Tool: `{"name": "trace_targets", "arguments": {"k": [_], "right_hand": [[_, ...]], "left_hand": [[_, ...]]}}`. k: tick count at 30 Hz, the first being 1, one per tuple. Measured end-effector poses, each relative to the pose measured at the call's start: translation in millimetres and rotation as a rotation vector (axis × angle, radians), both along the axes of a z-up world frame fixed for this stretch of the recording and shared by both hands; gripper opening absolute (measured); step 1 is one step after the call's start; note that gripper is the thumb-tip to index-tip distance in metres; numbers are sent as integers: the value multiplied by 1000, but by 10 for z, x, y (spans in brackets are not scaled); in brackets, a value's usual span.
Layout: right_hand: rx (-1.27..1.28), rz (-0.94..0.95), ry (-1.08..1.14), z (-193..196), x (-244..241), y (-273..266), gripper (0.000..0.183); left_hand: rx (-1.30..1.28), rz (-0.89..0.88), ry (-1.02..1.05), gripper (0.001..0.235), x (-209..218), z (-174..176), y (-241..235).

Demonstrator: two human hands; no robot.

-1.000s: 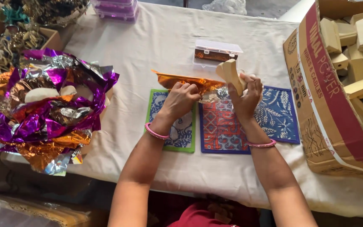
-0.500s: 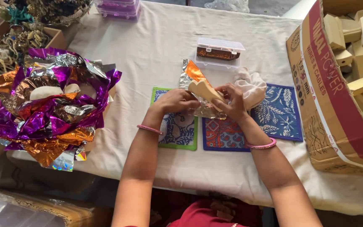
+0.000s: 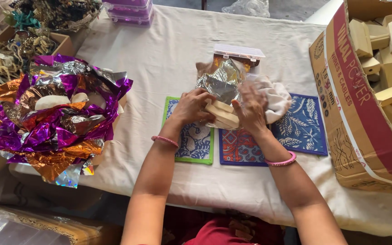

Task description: The person wipes a small wooden block with a white cloth, then wraps it in a sheet of orange metallic foil. The wrapped item is placed into a small plastic container, which is then closed. The person repeats the process by wiping another wooden block and wrapping it in a sheet of silver metallic foil.

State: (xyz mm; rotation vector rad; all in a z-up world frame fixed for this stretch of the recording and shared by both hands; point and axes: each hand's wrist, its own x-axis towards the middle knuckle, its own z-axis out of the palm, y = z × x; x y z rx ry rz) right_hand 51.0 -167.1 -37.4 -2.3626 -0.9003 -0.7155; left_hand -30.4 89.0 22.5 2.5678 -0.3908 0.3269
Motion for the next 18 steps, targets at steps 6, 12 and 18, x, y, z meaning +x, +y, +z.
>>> {"name": "trace_targets", "arguments": {"k": [6, 12, 18], "right_hand": [[96, 138, -77, 385, -323, 2, 44], [-77, 167, -32, 455, -390, 117, 66], [-57, 437, -9, 605, -345, 57, 59]], "left_hand": [[55, 52, -72, 65, 11, -76, -102], [5, 28, -81, 60, -5, -37, -60], [-20, 12, -78, 60, 39, -102, -43]]}}
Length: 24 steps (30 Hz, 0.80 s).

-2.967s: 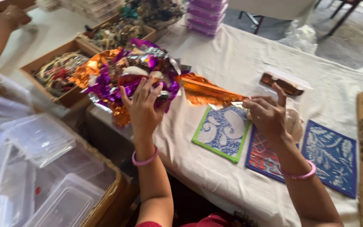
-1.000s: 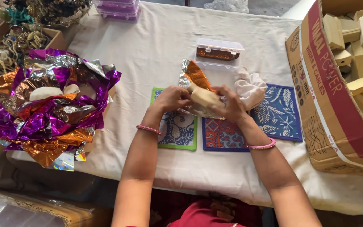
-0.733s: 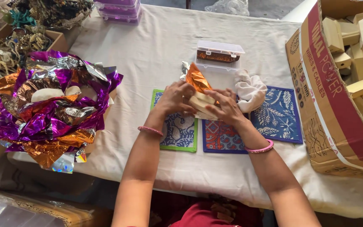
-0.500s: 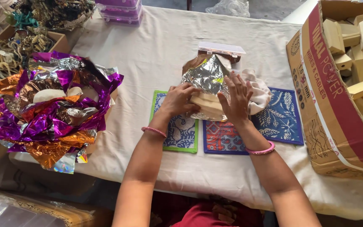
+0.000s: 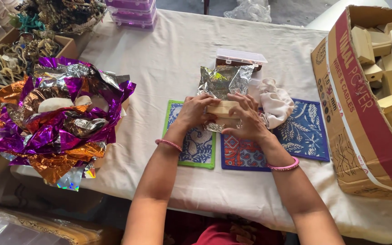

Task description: The person wipes a small wooden block with a white cloth, then wraps it in a sheet of orange metallic foil. The wrapped item is placed into a small plastic container, which is then closed. The person repeats the process by wiping another wooden block and wrapping it in a sheet of silver metallic foil.

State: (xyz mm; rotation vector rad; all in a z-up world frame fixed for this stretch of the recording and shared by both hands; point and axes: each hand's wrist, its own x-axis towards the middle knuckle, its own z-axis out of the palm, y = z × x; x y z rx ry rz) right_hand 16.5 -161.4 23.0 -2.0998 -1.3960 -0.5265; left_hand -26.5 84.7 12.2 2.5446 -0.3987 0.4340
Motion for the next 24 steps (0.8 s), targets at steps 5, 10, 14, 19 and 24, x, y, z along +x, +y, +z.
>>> {"name": "trace_targets", "arguments": {"k": [5, 10, 14, 19, 24], "right_hand": [[-166, -59, -64, 94, -124, 56, 35], [-48, -81, 40, -215, 51, -31, 20], [20, -30, 169, -17, -30, -21, 35], [-122, 52, -58, 293, -234, 91, 51], [-23, -37, -123, -67, -92, 55, 17]], "left_hand": [[29, 0, -12, 55, 51, -121, 42], [25, -74, -52, 50, 6, -14, 46], [0, -196, 94, 86, -70, 175, 11], [-34, -271, 86, 90, -63, 124, 54], [50, -218, 37, 73, -67, 187, -24]]}}
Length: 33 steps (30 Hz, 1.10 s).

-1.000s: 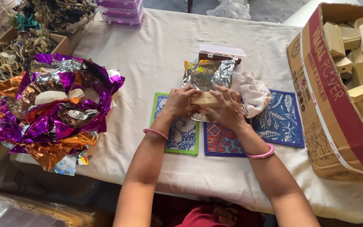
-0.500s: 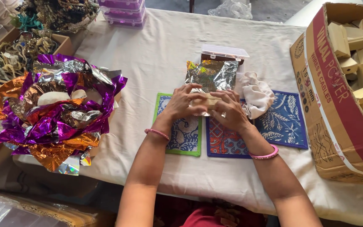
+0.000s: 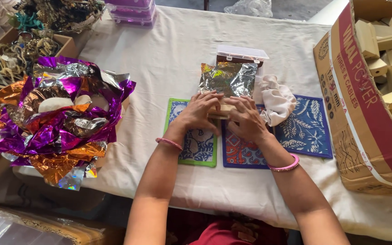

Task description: The person wipes a small wooden block with a white cloth, then wraps it in a sheet of orange metallic foil. The wrapped item is placed into a small plastic container, which is then closed. The person repeats the process by wiping another wooden block and wrapping it in a sheet of silver metallic foil.

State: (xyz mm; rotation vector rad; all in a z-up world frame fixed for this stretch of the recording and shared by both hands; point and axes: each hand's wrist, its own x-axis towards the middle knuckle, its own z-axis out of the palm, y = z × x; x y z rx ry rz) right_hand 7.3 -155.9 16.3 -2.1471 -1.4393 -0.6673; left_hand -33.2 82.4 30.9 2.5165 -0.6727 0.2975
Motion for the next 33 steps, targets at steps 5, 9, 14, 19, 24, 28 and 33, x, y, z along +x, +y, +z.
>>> {"name": "trace_targets", "arguments": {"k": [5, 9, 14, 19, 24, 28, 33], "right_hand": [[95, -50, 226, 75, 6, -32, 17], [235, -48, 476, 104, 67, -63, 17], [409, 87, 858, -184, 350, -204, 12], [479, 140, 958, -197, 383, -189, 10], [471, 11, 949, -180, 370, -167, 13], [463, -49, 950, -194, 364, -167, 13], [504, -62, 1011, -190, 359, -140, 11]], "left_hand": [[-68, 35, -80, 41, 140, -254, 46], [-308, 91, -2, 29, 154, -240, 49], [-556, 94, 146, 22, 190, -317, 90], [-628, 176, 371, 17, 147, -184, 33], [-580, 214, 309, 16, 204, -241, 1], [-528, 249, 276, 16, 189, -204, -17], [-588, 258, 261, 17, 237, -320, -9]]}}
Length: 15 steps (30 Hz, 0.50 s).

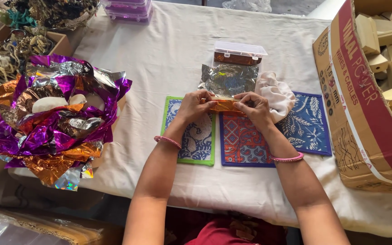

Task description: The person wipes a small wooden block with a white cloth, then wraps it in a sheet of orange metallic foil. The wrapped item is placed into a small plastic container, which is then closed. The person repeats the process by wiping another wooden block and wrapping it in a sheet of silver metallic foil.

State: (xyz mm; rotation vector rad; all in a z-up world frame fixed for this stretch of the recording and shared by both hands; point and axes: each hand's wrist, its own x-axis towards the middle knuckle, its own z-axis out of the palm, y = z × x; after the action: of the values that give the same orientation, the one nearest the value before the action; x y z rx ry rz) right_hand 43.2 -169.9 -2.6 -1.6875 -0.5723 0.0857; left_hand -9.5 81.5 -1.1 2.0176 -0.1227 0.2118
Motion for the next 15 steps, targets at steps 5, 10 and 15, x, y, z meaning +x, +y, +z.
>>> {"name": "trace_targets", "arguments": {"k": [5, 10, 15], "right_hand": [[76, 32, -12, -36, 41, 13, 10], [57, 40, -14, -24, 29, 24, 10], [-261, -258, -673, -105, -34, 67, 10]], "left_hand": [[168, 68, -17, 21, -45, 132, -84], [247, 76, -85, 19, 2, 78, -108], [233, 73, 21, 18, 88, -22, -117]]}}
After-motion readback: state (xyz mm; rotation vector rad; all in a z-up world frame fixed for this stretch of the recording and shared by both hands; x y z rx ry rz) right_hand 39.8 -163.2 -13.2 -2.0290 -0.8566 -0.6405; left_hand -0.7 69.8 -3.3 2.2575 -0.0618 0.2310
